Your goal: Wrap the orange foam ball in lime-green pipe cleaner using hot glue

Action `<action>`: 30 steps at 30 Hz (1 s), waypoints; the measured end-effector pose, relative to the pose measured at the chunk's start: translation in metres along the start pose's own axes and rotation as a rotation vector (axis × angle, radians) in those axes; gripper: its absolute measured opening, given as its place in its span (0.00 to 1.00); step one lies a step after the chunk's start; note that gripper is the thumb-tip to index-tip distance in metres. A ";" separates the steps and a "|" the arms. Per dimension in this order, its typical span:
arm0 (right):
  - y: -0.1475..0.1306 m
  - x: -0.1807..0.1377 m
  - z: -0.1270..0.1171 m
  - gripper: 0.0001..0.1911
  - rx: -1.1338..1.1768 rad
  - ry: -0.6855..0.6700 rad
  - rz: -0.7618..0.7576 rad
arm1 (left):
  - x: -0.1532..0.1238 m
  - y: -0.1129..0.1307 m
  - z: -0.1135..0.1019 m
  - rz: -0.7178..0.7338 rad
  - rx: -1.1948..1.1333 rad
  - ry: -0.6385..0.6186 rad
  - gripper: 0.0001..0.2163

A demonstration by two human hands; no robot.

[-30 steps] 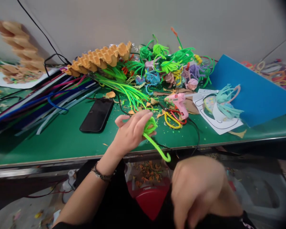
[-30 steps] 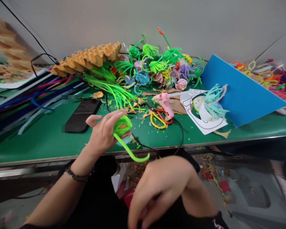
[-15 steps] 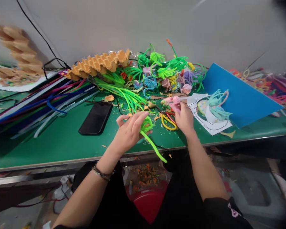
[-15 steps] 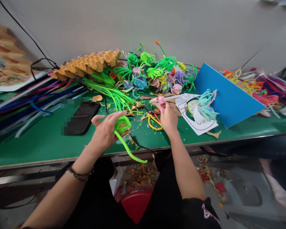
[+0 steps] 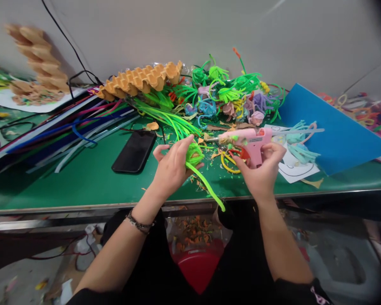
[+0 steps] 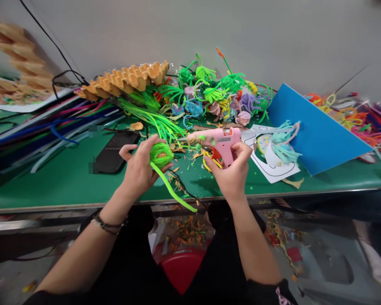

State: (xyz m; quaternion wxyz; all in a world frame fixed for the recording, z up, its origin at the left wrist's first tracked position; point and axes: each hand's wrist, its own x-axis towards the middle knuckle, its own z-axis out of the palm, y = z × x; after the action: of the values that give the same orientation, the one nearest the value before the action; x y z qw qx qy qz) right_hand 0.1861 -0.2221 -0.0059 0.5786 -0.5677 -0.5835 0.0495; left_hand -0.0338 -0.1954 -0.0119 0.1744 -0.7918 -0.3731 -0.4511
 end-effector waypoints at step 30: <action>-0.014 -0.017 -0.002 0.20 -0.083 -0.083 -0.245 | -0.003 0.001 -0.002 -0.034 0.064 0.005 0.28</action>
State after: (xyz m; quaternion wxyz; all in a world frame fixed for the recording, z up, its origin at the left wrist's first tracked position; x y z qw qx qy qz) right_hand 0.1739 -0.2405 -0.0057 0.5317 -0.5133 -0.6733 -0.0224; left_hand -0.0347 -0.1983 -0.0133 0.1928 -0.7782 -0.4005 -0.4437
